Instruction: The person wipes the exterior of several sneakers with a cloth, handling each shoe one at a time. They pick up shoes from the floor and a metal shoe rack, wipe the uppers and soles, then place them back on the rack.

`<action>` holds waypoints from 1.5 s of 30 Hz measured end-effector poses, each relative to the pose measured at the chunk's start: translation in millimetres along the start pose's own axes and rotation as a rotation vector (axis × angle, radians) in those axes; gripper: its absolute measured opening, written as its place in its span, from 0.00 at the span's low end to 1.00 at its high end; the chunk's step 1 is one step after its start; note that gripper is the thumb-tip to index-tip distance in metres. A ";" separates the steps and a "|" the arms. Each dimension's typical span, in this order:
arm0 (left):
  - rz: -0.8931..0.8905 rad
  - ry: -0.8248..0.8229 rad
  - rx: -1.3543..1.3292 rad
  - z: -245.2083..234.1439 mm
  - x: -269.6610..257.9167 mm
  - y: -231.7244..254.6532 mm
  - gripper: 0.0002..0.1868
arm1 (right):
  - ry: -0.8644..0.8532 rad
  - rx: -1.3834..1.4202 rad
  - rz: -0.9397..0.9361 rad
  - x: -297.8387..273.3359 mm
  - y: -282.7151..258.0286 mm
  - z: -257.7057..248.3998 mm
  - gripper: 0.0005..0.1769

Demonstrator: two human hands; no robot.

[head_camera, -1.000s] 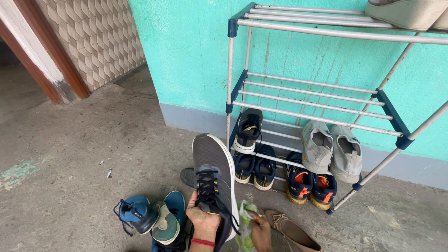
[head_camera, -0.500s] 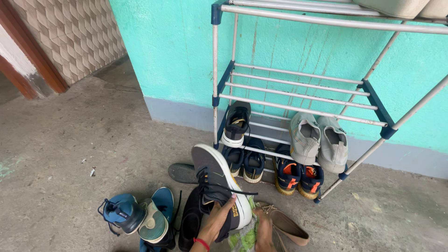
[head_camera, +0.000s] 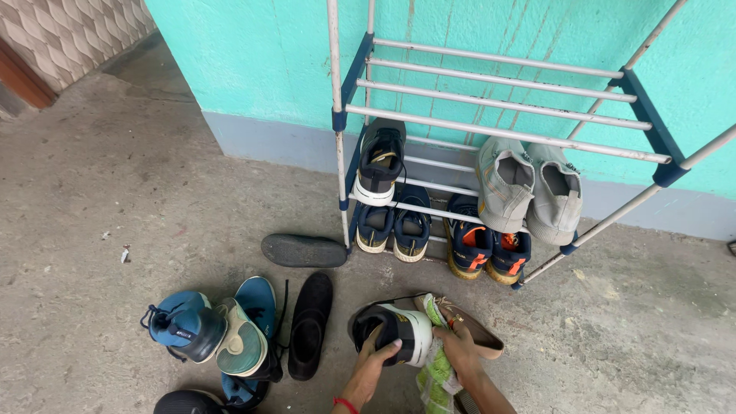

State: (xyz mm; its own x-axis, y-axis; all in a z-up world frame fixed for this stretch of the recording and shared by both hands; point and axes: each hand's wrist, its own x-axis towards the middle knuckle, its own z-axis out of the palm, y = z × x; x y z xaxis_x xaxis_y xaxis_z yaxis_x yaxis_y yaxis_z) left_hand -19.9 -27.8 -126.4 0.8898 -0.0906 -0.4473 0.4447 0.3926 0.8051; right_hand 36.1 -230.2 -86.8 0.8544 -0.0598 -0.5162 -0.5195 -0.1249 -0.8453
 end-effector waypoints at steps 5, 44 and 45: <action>0.008 0.097 0.014 -13.2 10.3 -12.1 0.45 | 0.018 -0.422 -0.059 10.4 -31.3 2.3 0.32; 0.027 0.377 -0.805 -49.3 36.0 35.9 0.31 | -0.003 -0.533 -1.012 17.3 -47.3 124.9 0.36; 0.050 0.397 -0.807 -50.6 39.4 36.8 0.30 | -0.030 -0.569 -1.129 16.4 -38.8 123.1 0.37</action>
State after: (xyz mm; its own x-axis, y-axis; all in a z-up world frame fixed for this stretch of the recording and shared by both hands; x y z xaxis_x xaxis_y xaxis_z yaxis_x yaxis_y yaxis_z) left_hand 26.4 29.4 -134.1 0.7390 0.2080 -0.6408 0.0657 0.9244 0.3758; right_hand 68.5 -104.4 -79.4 0.8125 0.3789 0.4431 0.5826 -0.4993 -0.6413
